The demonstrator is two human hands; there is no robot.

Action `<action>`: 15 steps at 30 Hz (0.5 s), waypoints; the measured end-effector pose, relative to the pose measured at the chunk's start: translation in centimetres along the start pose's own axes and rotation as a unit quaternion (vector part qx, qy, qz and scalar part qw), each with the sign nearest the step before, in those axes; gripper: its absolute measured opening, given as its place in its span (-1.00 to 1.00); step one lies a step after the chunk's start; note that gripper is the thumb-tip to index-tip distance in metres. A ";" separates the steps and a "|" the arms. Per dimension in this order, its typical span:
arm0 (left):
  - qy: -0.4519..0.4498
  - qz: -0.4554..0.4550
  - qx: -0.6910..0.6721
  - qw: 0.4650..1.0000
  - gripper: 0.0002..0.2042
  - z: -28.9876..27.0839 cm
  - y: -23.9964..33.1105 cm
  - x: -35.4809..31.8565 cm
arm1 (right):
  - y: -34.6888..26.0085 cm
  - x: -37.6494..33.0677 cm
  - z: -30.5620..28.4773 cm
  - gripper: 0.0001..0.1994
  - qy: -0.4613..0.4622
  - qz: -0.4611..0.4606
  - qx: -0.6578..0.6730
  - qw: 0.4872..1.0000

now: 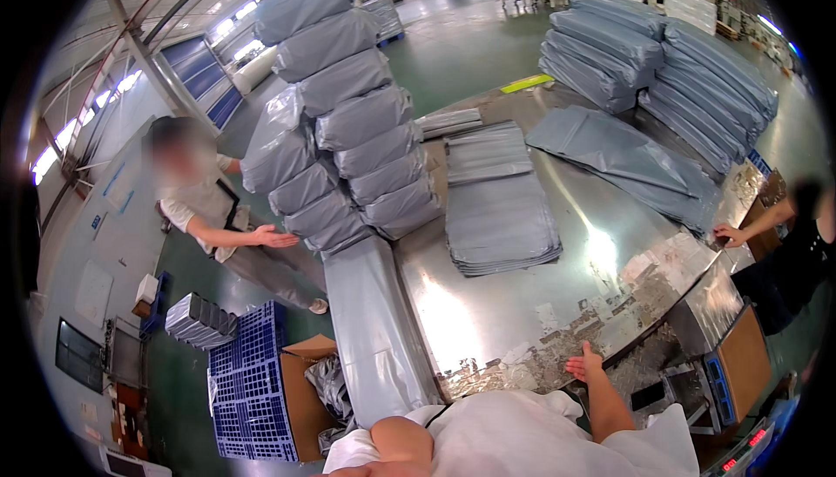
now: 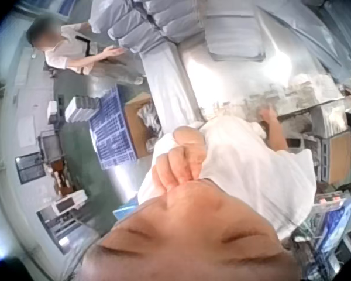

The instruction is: The person repeatedly places a blue product package into a gray poly mailer, folds the top flap, and stacks the sealed packages on a metal table. They handle multiple packages one at a time and maintain a growing stack of finished units.

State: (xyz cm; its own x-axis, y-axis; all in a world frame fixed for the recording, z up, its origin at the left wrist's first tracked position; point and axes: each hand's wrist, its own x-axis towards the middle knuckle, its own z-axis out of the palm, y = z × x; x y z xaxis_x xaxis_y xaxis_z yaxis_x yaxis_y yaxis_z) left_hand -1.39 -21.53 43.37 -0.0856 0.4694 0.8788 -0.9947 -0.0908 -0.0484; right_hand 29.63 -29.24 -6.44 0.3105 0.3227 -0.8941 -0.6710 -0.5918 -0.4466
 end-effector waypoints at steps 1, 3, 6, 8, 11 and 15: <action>-0.042 -0.009 -0.022 0.999 -0.93 -1.1 0.2 0.1 | 0.1 -0.2 -0.1 -0.25 0.001 0.004 0.002 1.000; -0.106 -0.025 -0.043 0.993 -0.94 -2.3 0.3 0.4 | 0.1 -0.5 0.1 -0.25 -0.002 -0.003 0.001 1.000; -0.135 -0.019 -0.040 0.990 -0.90 -2.8 0.1 0.8 | 0.4 0.4 -0.4 -0.25 0.003 0.000 0.002 1.000; -0.117 0.016 -0.023 0.993 -0.87 -2.4 -0.4 0.5 | 0.3 -0.1 -0.2 -0.26 0.003 -0.006 0.010 1.000; 0.039 0.100 0.058 0.993 -0.88 -0.2 -0.6 -0.7 | 0.1 -0.5 -0.1 -0.26 -0.001 -0.002 0.026 1.000; -0.051 0.036 0.034 0.997 -0.89 -0.4 0.3 -0.4 | 0.3 -0.2 -0.2 -0.27 -0.003 -0.013 0.023 1.000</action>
State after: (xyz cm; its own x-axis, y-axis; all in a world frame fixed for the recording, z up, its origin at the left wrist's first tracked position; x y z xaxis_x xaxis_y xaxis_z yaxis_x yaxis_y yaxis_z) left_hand -1.71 -21.39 42.84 -0.1476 0.3675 0.9183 -0.9795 -0.1827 -0.0844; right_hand 29.48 -29.64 -6.43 0.3233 0.3419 -0.8824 -0.6928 -0.5496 -0.4668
